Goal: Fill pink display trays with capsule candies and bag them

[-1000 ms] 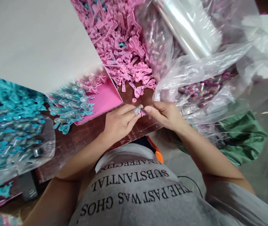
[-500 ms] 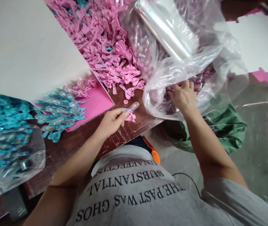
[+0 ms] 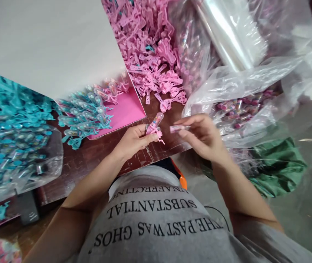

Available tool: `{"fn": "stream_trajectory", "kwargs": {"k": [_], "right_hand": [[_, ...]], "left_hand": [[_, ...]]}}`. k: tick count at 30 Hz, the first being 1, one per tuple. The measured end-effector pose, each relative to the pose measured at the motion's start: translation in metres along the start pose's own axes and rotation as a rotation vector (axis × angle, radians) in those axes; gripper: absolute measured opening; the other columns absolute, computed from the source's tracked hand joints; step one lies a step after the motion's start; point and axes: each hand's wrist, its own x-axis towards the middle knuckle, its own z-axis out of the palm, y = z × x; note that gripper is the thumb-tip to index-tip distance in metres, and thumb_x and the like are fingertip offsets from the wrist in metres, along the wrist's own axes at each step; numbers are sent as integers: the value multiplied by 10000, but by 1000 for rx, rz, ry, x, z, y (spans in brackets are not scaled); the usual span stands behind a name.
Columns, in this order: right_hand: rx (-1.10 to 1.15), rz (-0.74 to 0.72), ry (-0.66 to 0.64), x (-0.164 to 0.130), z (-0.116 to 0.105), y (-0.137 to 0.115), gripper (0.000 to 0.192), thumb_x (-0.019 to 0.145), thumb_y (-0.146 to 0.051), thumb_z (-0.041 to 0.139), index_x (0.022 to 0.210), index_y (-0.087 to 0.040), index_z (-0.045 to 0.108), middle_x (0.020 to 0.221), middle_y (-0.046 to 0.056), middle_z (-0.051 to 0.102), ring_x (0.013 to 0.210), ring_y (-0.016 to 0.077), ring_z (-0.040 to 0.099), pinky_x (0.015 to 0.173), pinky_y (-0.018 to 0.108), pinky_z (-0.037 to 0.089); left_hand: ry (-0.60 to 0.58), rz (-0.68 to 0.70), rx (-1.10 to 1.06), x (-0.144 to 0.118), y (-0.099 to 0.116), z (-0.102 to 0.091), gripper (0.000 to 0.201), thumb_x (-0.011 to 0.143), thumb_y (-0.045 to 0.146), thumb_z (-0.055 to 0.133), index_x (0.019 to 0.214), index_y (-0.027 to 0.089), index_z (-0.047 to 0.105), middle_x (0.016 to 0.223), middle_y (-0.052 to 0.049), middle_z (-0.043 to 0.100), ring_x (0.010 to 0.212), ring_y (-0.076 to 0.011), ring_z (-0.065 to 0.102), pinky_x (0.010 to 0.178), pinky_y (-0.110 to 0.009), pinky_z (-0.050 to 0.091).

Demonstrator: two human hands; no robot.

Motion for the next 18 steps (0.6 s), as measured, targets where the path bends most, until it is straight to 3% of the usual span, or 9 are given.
{"fn": "stream_trajectory", "kwargs": {"k": [2,5,9,11,15,18], "right_hand": [[8,-32,-85,8,16,2,248,1028,-337,732,1269,-291,694,1220,52,784,1083,200,768,955,377,630],[-97,-76,-168,17,22,4,257,1038,-316,723,1292,-281,741,1242,58,806,1113,200,774,1007,392,630],[-131,-140,-208,21,27,0,229,1028,-306,736,1255,-293,765,1213,41,825,1090,200,787,980,385,646],[-94,-72,-205,21,34,-2,205,1031,-350,735,1216,-267,764,1123,39,836,959,175,794,866,339,655],[44,239,-253,26,48,-2,304,1041,-514,696,992,-218,745,755,-2,780,613,122,701,579,251,581],[87,262,-283,41,55,-2,378,990,-591,737,1053,-219,759,882,29,817,697,140,746,624,266,612]], "left_hand": [[-19,14,6,-2,2,0,407,830,573,892,930,193,789,770,-9,723,475,-41,342,414,-205,239],[-30,69,26,-5,3,-3,440,808,610,900,902,193,798,752,-10,718,532,-66,446,470,-200,351],[5,181,93,-10,0,-8,413,802,580,902,913,196,797,895,-30,777,788,-145,653,744,-268,561],[66,245,204,-15,-3,-12,353,860,530,862,949,196,792,911,-24,779,826,-156,664,789,-279,555],[214,405,524,-27,-6,-23,290,941,478,804,902,196,750,781,16,721,693,-131,588,684,-252,475],[249,475,641,-33,2,-32,265,990,462,760,938,203,739,799,13,731,702,-139,610,678,-254,474]]}}
